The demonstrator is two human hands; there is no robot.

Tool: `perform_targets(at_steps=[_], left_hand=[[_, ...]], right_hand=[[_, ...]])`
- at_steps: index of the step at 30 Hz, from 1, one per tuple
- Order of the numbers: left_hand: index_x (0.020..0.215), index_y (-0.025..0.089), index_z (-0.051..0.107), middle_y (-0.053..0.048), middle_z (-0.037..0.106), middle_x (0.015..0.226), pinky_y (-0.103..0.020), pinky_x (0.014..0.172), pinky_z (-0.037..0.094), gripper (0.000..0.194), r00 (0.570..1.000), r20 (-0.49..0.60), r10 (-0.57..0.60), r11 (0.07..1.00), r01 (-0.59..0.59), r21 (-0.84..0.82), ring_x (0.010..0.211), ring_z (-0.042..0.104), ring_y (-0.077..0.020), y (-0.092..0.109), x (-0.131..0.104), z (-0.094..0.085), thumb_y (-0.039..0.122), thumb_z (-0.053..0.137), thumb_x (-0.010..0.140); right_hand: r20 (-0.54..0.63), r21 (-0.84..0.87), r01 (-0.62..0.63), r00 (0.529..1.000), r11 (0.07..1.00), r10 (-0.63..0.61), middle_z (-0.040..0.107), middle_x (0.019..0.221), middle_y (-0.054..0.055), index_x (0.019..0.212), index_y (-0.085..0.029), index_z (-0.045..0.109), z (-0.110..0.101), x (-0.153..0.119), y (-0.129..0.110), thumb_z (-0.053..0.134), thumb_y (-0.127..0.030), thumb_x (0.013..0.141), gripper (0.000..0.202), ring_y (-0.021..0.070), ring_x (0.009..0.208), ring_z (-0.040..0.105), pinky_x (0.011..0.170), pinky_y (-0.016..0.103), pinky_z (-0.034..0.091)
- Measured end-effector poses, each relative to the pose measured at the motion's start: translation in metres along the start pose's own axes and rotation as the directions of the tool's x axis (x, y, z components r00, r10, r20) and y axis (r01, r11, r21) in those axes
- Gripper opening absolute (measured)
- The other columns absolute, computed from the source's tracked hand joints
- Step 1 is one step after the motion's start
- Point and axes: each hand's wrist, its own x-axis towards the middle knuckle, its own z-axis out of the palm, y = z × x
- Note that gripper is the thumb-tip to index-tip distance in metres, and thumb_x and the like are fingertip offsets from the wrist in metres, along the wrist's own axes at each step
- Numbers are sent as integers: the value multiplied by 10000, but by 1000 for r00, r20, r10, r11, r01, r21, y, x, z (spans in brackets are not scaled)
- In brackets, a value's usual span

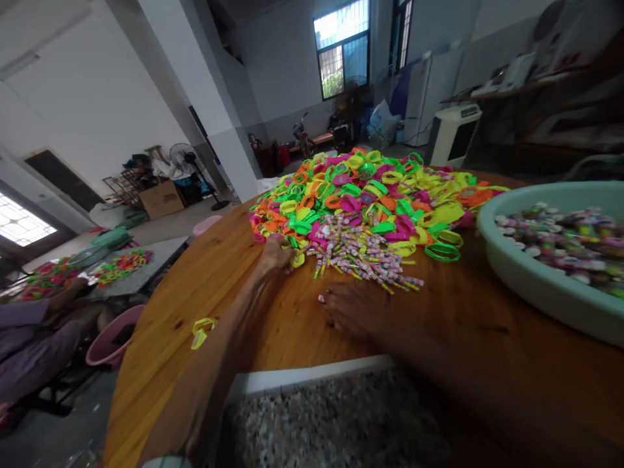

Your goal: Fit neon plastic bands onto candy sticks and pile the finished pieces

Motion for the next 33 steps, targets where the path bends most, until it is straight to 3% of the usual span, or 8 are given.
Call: perform_targets(at_steps=[3,6,9,12,15,17,24,33], left_hand=[[1415,32,435,-28,657,602,-278,499,535,650,997,58,-43,978,54,-202,481,637,-173,6,-27,-2,161,633,809],[1410,71,448,-44,697,682,-283,523,569,666,991,129,-36,930,81,-358,506,663,-167,12,-59,-3,127,646,777],[1292,104,562,-51,714,723,-274,522,573,573,983,182,-23,883,105,-457,526,677,-164,12,-99,0,126,679,732],[1032,94,659,-55,710,716,-262,489,557,376,983,180,-14,827,113,-551,530,664,-159,6,-143,7,180,739,675],[815,102,661,-54,701,689,-242,483,530,274,988,152,-11,792,101,-602,539,644,-147,-6,-181,18,258,784,627],[791,114,663,-41,695,667,-231,509,517,276,990,138,-22,798,101,-594,546,637,-139,-15,-198,24,286,791,617],[872,126,727,-59,740,740,-237,571,502,257,996,73,-42,816,76,-573,607,660,-153,-40,-220,24,311,704,696],[758,137,733,-34,701,688,-236,593,477,245,1000,5,8,894,-5,-449,611,615,-142,-54,-234,17,368,667,711]], right_hand=[[25,23,-11,1000,1000,10,685,883,63,880,-168,665,-10,-1,-5,675,-194,787,97,178,760,601,646,307,365],[28,48,-55,998,997,54,675,828,55,860,-165,638,-30,-8,-16,577,-121,861,76,163,731,598,631,307,329],[31,105,-102,995,989,100,662,833,51,859,-160,610,-52,-23,-32,463,-140,954,176,150,749,595,658,297,339],[29,242,-153,988,958,150,646,843,46,849,-158,593,-66,-44,-52,468,-181,964,171,150,758,572,678,289,343],[24,309,-177,984,935,178,642,852,62,843,-154,594,-70,-66,-75,488,-188,942,149,166,752,555,669,298,327],[15,289,-173,984,942,176,644,850,69,869,-155,606,-67,-78,-87,486,-199,936,144,180,747,553,661,309,312],[-35,223,-166,983,961,178,646,855,62,901,-174,624,-58,-96,-111,488,-220,939,149,195,761,559,668,324,297],[-106,299,-181,970,937,221,619,872,64,883,-167,616,-54,-95,-126,492,-197,931,136,186,782,545,696,313,346]])
